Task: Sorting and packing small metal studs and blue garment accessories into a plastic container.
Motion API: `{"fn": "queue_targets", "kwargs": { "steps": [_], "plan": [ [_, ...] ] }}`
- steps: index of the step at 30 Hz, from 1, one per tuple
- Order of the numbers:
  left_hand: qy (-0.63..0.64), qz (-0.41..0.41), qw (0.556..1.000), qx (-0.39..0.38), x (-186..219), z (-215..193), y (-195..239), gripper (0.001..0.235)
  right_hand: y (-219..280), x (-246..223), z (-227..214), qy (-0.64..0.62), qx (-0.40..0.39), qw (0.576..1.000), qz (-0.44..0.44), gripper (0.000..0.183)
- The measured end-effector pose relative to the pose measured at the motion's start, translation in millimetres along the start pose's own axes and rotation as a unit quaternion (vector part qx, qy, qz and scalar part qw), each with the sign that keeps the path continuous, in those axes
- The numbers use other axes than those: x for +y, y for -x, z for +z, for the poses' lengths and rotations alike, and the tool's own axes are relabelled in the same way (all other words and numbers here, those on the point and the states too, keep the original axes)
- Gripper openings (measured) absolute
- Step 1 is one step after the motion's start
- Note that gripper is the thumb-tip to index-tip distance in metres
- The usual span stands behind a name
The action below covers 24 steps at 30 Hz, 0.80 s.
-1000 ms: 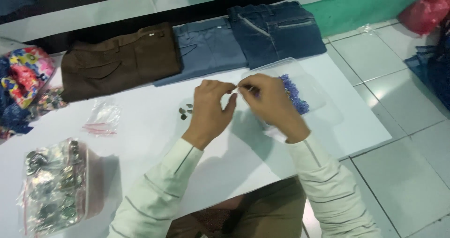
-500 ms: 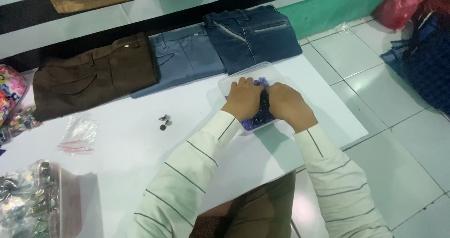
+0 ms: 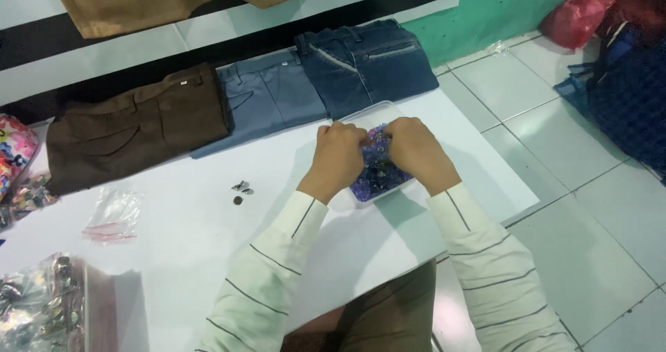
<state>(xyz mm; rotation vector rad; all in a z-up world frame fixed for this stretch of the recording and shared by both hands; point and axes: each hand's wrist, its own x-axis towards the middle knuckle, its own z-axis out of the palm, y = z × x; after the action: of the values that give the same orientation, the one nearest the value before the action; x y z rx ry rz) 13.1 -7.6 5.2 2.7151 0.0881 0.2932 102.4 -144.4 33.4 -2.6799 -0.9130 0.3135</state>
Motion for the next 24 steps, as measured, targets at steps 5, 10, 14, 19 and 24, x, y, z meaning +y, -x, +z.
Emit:
{"fn": "queue_targets", "kwargs": {
  "steps": [5,10,14,19,24],
  "plan": [
    [0.028,-0.017,0.999,-0.01,-2.1,5.1,1.9,0.03,-22.4,1.6,21.9,0.042,0.036,0.995,-0.078,0.028],
    [0.027,-0.038,0.998,-0.044,-0.9,-8.9,2.3,0.032,-15.2,-3.7,15.9,0.073,-0.027,0.995,-0.055,0.029],
    [0.08,-0.047,0.996,-0.012,-6.0,-5.1,-3.5,0.031,3.3,-15.6,-8.5,0.069,-0.035,0.997,-0.011,0.026],
    [0.139,-0.063,0.988,0.015,-7.6,-12.3,-2.3,0.032,21.1,-40.0,-8.3,0.024,-0.174,0.984,-0.013,0.031],
    [0.155,-0.058,0.986,0.018,-5.9,-19.0,3.6,0.035,11.7,-35.9,-8.8,0.008,-0.07,0.997,-0.02,0.033]
  ]
}}
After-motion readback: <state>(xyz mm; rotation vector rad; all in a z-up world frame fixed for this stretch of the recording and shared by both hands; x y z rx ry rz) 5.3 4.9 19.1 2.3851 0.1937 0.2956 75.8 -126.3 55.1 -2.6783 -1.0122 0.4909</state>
